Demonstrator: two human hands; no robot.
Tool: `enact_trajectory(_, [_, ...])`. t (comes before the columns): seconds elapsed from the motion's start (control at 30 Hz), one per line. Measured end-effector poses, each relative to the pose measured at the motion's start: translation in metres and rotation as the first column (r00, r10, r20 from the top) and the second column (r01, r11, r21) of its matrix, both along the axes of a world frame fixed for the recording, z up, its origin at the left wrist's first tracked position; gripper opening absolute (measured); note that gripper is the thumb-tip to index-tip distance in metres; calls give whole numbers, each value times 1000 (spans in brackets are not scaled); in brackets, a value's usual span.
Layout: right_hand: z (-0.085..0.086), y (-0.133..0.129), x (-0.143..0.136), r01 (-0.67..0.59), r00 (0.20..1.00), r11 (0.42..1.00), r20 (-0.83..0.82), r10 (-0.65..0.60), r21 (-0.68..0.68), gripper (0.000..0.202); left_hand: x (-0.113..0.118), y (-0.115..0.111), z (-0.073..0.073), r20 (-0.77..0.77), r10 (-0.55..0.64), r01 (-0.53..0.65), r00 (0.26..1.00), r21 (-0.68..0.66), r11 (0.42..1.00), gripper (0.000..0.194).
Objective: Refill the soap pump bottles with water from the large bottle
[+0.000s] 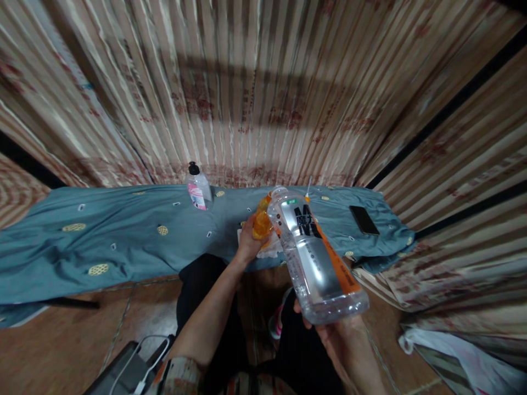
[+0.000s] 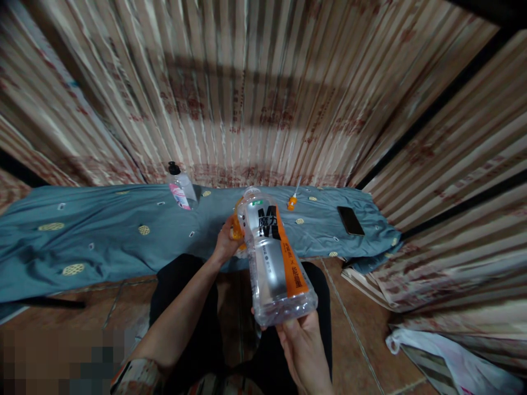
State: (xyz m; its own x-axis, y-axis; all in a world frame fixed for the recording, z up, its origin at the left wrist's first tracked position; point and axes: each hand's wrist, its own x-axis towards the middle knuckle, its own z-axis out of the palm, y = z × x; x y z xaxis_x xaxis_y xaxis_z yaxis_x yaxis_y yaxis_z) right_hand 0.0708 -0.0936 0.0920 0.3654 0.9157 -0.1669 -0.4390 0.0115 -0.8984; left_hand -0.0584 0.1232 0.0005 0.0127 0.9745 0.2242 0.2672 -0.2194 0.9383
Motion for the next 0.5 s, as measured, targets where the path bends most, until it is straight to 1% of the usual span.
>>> enact_trajectory(0.1, [0, 0, 0, 12, 1000, 1000, -14, -12, 8, 65, 1, 0, 0, 4, -2, 2, 1000, 5, 1000, 69])
enact_trajectory(0.27, [5, 0, -2, -3, 1000, 1000, -30, 4, 30, 74, 0, 0, 1, 0, -28, 28, 1000, 22, 999, 69])
enact_trajectory(0.4, [8, -1, -3, 4, 999, 1000, -36, -4, 2, 72, -1, -1, 2, -8, -40, 40, 999, 36, 999, 68])
enact_trajectory(0.5, [7, 0, -2, 2, 999, 1000, -43, -3, -22, 77, -1, -2, 4, -14, -41, 42, 999, 59, 997, 66])
